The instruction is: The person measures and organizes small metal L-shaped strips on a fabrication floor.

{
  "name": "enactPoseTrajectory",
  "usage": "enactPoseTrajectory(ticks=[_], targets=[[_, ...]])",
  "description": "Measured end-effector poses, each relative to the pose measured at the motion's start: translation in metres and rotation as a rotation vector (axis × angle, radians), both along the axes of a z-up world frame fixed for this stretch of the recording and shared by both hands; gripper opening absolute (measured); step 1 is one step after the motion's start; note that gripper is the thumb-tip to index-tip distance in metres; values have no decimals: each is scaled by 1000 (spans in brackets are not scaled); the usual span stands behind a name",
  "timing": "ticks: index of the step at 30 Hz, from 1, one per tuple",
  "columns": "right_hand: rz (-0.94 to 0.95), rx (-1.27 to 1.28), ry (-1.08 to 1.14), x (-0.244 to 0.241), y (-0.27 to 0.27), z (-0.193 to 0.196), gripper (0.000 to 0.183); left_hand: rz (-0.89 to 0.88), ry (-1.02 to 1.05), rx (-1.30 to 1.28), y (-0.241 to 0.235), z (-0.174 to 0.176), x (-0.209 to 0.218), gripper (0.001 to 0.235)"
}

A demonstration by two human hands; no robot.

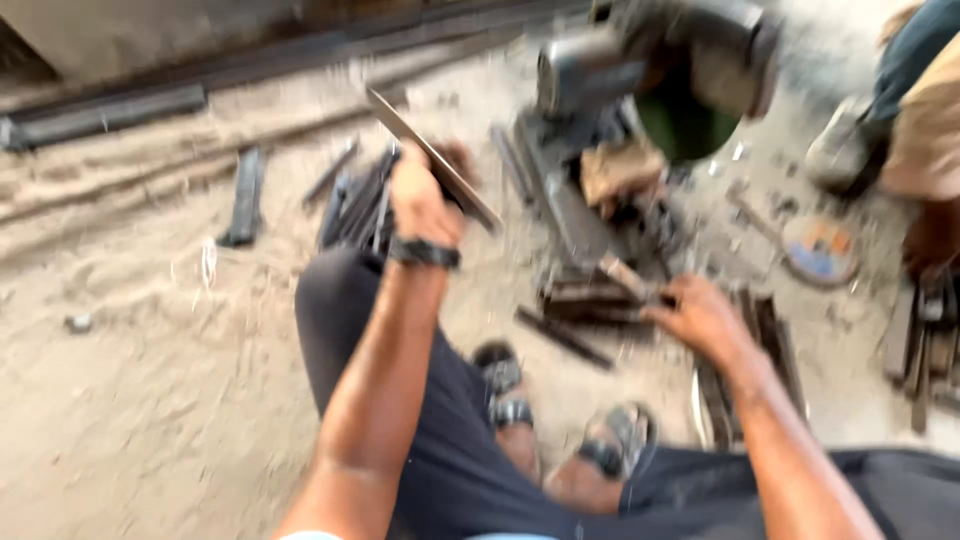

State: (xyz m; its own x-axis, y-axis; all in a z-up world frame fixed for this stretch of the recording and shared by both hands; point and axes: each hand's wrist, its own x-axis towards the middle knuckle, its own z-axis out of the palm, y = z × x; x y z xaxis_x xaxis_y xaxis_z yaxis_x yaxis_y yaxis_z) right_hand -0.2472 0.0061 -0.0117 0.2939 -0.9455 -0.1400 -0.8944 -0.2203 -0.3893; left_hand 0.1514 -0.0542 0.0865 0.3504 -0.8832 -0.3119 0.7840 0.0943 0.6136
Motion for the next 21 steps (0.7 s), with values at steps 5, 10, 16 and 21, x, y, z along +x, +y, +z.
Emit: enactPoseTrajectory(ticks=[5,10,16,21], targets=[[37,63,109,13,10,3,45,148,155,-5,4,10,44,47],[-3,149,174,30,7,-12,41,98,180,90,6,-5,55,41],[33,146,233,-23,11,-55,45,-74,92,67,6,-9,40,34],[-80,360,250,-105,4,-74,44,-41,147,136,11,-4,31,40]])
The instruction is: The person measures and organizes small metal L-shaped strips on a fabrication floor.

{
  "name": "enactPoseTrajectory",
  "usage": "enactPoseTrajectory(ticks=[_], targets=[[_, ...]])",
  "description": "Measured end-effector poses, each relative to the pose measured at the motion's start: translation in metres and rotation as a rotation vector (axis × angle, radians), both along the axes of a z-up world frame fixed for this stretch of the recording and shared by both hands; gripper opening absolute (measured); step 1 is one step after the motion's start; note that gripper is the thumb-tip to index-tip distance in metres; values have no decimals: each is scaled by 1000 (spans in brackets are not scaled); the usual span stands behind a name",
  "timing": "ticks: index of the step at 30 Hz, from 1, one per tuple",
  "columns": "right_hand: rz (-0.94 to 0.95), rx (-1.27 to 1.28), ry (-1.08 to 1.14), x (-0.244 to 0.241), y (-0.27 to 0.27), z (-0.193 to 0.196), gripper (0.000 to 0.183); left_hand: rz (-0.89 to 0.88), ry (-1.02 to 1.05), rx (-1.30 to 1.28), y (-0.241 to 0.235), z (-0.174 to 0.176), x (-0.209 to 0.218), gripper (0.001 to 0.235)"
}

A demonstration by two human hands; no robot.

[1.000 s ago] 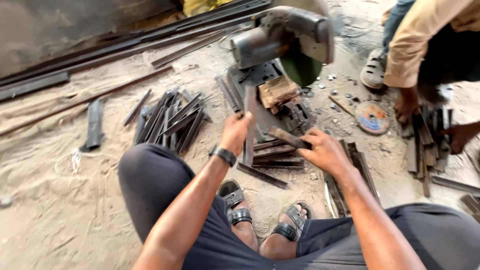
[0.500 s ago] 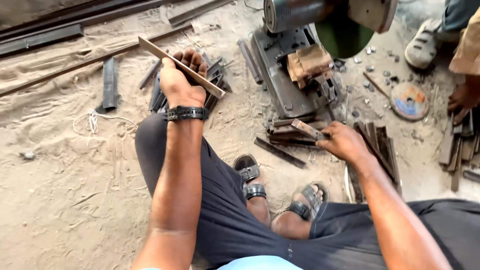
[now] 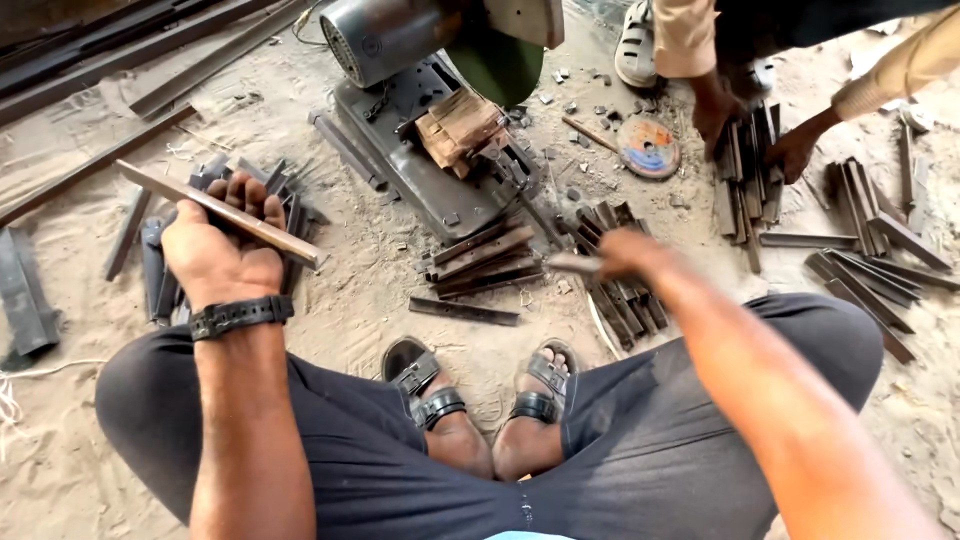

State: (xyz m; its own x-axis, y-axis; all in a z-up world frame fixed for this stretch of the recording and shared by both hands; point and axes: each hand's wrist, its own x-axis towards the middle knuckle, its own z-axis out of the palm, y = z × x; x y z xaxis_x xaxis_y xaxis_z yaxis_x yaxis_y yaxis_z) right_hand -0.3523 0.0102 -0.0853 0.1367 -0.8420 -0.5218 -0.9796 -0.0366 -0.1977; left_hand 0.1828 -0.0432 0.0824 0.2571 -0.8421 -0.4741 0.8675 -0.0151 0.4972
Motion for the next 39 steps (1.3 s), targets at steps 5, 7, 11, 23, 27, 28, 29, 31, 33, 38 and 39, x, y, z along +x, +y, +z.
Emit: enactPoseTrajectory(ticks=[5,7,11,23,27,28,29,31,33,38,39], targets=[[-47,-2,80,-60,-1,-3,50,-14,-4,40,-6,-8,-12,48],[-51,-10,104,-69,-11,-4,52,-18,-3,37,-7,-10,-14,49],[-50,-13,173,-54,-29,2,56,-17,-13,72,-10,-10,-28,44],[195,-477,-158,156,-33,-94,50,-74,-50,40,-5,-30,-54,42],[188,-602,-103,148,-37,-127,28,-70,-59,73,-1,-29,-52,40],[191,-607,-103,146,-43,-125,28,-67,-59,68,-1,-34,-50,40],[251,-581,-68,145,-47,-123,20,-69,-67,49,-2,-39,-49,39],[303,-562,-27,141,-53,-105,12,-79,-74,21,-3,-42,-51,38],[396,-501,-43,141,-52,-71,19,-143,-183,23,-3,-36,-53,34],[375,-472,-153,116,-52,21,27,-313,-448,-24,2,-28,-74,30],[352,-504,-229,111,-50,48,30,-369,-556,-42,2,-28,-80,30]])
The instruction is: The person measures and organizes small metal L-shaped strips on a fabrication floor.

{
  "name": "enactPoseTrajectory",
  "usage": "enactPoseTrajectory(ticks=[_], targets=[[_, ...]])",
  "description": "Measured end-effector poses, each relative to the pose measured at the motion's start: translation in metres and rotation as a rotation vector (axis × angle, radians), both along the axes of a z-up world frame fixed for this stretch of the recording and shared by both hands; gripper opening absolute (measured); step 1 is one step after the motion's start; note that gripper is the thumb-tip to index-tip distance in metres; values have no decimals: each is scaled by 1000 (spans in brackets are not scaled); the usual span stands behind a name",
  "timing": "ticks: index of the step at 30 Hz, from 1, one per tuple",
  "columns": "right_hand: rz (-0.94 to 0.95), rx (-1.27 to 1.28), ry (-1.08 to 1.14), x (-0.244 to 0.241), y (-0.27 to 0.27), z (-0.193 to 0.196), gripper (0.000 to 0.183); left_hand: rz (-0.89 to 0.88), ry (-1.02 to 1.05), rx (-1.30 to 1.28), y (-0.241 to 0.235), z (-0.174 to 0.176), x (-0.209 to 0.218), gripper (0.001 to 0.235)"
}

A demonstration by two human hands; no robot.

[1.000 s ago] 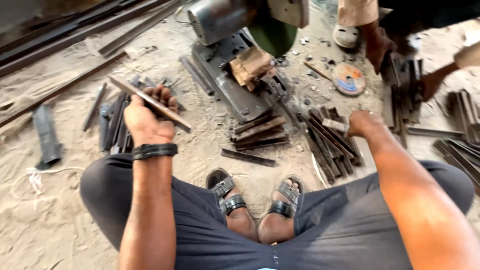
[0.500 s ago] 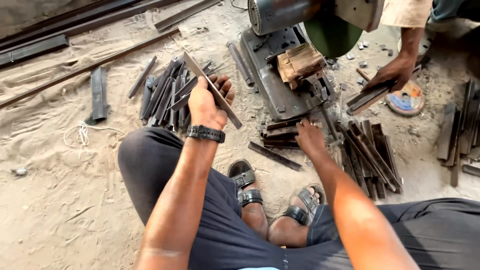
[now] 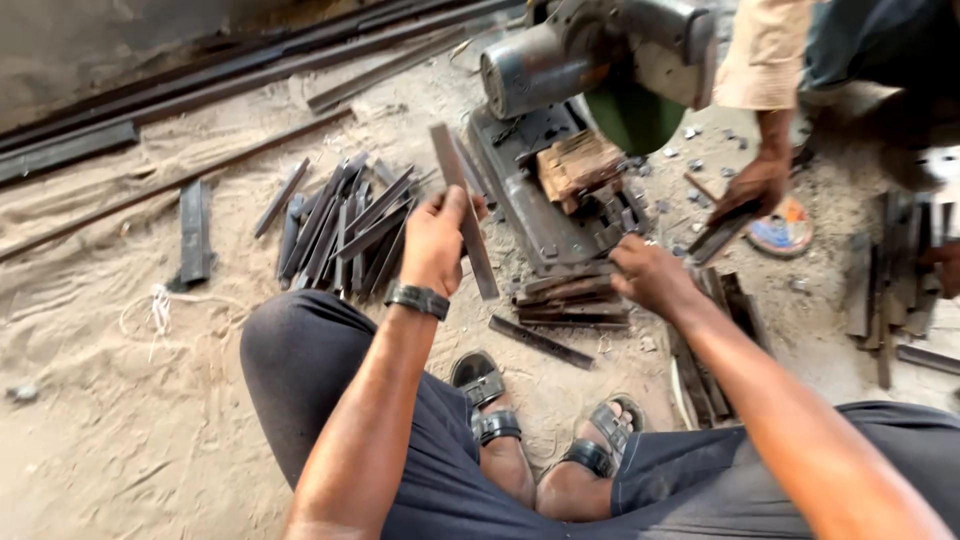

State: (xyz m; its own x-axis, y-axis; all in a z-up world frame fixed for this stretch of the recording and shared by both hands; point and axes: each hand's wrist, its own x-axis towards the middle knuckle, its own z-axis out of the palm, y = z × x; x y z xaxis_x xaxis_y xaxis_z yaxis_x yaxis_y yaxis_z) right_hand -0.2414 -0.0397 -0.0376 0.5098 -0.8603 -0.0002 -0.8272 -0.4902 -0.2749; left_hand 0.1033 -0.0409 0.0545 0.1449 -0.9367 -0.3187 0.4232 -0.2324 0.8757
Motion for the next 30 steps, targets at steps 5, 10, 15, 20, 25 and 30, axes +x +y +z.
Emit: enactPoseTrajectory(ticks=[5,10,15,20,25,30], targets=[[-105,-196,-200,-18,30,98,33,-182,-178,-3,12,-5,-46,25],[-281,-96,-333,-4,71,139,32,-347,-204,30,25,-14,-79,28],[-249,-38,-591,6,82,130,32,-437,-198,-163,26,-24,-79,38],[-232,-50,-595,3,86,131,31,-508,-81,-124,26,-29,-74,41],[-204,-158,-625,10,83,123,30,-555,-74,88,32,8,-59,45],[-206,-221,-623,12,83,122,29,-541,152,5,24,-19,-63,44]])
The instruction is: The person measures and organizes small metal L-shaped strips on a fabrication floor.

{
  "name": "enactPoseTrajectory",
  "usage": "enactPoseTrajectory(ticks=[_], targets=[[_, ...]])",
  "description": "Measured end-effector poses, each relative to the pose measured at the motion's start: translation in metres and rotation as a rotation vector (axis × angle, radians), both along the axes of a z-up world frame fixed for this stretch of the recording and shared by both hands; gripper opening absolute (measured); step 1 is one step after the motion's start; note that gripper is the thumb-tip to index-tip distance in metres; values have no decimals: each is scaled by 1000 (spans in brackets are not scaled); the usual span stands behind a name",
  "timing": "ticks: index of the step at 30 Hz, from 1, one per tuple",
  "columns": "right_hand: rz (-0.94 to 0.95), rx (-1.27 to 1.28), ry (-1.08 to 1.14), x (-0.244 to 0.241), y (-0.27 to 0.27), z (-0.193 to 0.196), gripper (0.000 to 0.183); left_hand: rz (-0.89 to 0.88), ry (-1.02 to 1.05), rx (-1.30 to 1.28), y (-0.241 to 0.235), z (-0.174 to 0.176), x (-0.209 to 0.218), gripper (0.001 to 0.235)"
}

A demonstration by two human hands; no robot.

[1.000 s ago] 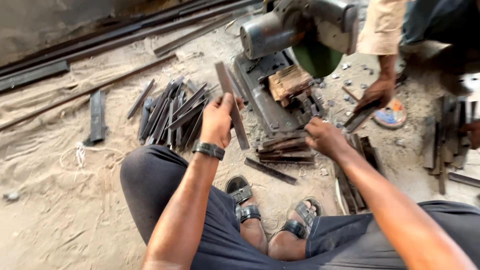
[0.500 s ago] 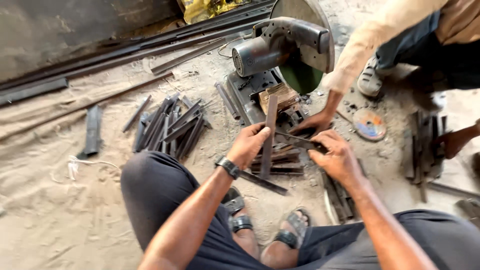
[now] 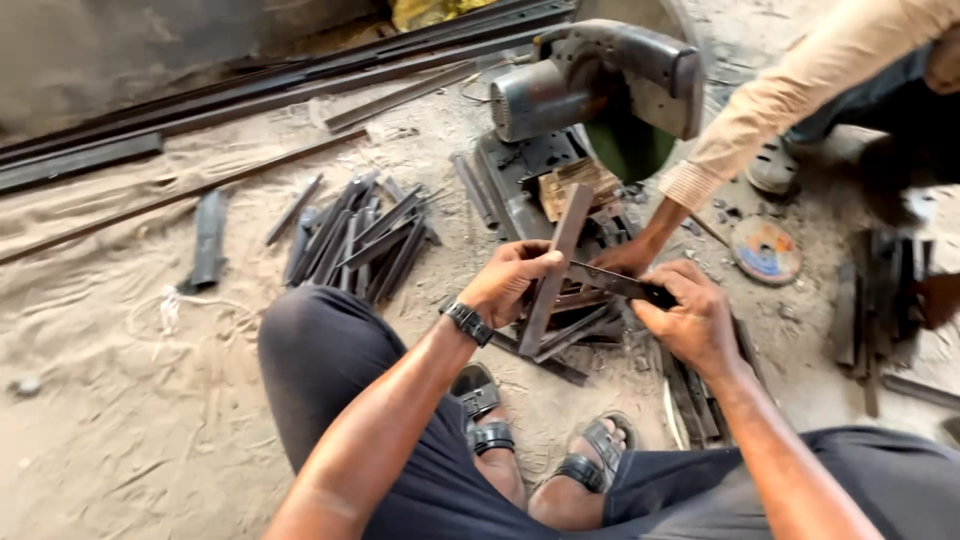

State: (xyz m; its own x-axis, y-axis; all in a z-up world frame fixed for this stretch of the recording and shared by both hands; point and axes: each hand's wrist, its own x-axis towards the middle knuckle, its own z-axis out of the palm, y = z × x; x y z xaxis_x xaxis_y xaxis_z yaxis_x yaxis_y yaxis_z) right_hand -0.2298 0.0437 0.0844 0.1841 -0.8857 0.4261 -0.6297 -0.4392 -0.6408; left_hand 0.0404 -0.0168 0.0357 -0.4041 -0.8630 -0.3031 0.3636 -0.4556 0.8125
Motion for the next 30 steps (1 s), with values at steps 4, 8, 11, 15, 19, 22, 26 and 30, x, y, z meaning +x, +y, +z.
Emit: enactPoseTrajectory(ticks=[4,8,11,15,19,22,26,30], targets=[[2,-43,30,-1,-3,12,28,63,-11,-49,6,5,-14,41],[-42,-156,69,10,-8,29,31,198,-6,-117,5,0,-16,36],[-84,-129,-3,17,-5,22,19,246,44,-161,6,1,-16,34],[-116,48,-204,53,5,26,23,274,113,-163,7,6,-16,31],[-153,128,-338,82,7,30,28,269,125,-175,14,13,-17,30],[-229,225,-456,93,4,30,19,281,120,-195,18,15,-20,29],[-268,114,-475,106,2,20,15,303,144,-197,22,17,-18,28],[-289,105,-510,109,2,14,16,310,144,-187,25,21,-21,29]])
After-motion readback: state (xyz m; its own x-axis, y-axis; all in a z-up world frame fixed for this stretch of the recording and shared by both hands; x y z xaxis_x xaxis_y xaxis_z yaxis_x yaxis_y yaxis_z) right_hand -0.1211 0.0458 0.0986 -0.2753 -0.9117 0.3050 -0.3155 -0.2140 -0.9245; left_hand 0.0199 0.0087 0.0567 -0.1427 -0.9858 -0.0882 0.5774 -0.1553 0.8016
